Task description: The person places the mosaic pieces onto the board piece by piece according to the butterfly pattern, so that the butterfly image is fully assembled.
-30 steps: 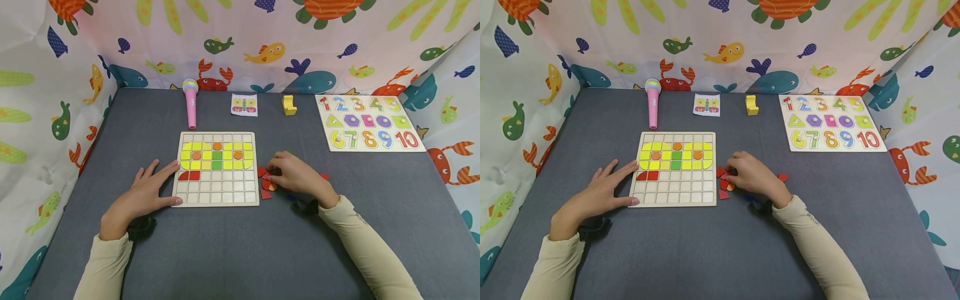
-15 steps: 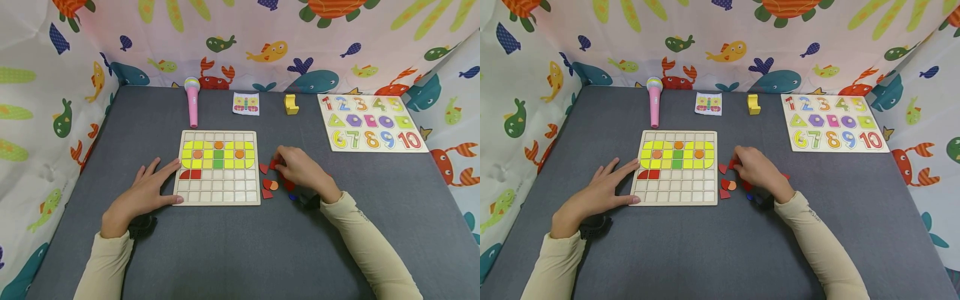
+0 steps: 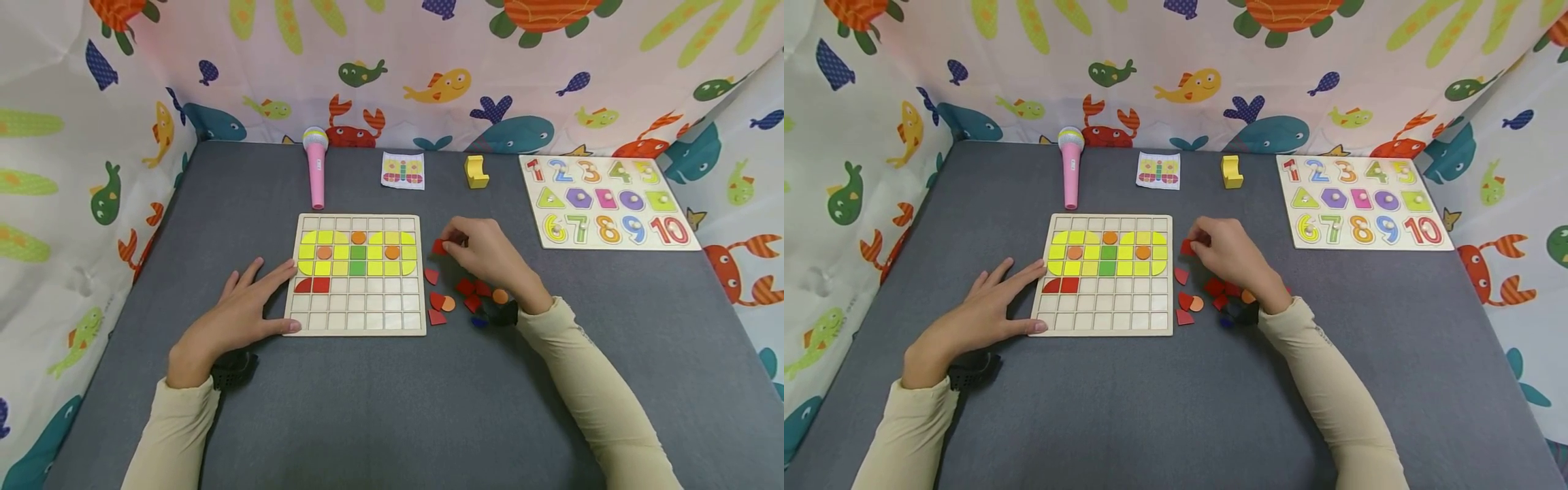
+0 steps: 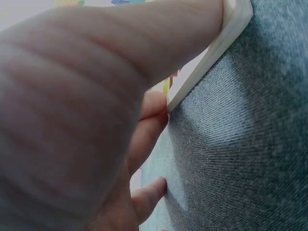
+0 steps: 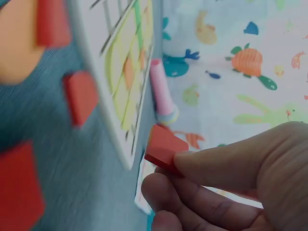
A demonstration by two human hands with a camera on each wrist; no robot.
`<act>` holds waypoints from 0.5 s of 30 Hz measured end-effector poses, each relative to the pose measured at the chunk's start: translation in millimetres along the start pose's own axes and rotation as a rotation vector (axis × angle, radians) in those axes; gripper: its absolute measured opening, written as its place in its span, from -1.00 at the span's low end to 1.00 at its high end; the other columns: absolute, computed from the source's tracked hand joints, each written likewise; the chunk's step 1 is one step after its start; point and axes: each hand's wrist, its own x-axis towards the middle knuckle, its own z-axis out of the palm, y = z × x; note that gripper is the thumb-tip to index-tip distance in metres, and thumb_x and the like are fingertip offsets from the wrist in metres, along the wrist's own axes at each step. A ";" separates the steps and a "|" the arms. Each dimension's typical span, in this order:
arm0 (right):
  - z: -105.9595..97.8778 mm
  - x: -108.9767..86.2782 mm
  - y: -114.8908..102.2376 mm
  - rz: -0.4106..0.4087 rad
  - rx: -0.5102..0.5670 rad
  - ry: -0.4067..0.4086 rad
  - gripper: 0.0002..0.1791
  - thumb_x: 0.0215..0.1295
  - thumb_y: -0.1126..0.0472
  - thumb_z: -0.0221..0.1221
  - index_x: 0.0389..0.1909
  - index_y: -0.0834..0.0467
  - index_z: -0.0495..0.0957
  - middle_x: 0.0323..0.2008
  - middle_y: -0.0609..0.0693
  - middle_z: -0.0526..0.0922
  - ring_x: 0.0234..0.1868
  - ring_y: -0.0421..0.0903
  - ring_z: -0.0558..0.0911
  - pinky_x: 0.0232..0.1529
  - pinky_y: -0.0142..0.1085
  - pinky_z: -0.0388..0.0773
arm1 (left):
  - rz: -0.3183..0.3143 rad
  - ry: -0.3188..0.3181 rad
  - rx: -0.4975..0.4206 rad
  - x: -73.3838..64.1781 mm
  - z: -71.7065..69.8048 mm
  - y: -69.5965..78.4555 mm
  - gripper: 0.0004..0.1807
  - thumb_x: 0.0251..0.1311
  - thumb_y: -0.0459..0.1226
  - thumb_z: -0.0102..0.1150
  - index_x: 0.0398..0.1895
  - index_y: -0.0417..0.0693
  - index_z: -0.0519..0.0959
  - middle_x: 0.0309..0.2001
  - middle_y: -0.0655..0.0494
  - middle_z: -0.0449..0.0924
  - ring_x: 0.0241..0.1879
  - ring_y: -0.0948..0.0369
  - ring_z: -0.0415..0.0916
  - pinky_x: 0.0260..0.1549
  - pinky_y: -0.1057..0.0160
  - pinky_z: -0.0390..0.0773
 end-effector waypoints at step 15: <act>26.9 33.1 -53.3 -0.129 0.109 -0.049 -0.95 0.46 0.41 0.28 -0.18 0.26 0.70 -0.27 0.04 0.77 -0.28 -0.06 0.66 -0.23 -0.18 0.61 | -0.006 0.003 0.000 -0.4 0.4 0.9 0.18 0.17 0.05 0.60 0.75 0.00 0.10 0.70 -0.17 0.01 0.65 -0.37 -0.39 0.49 -0.44 -0.48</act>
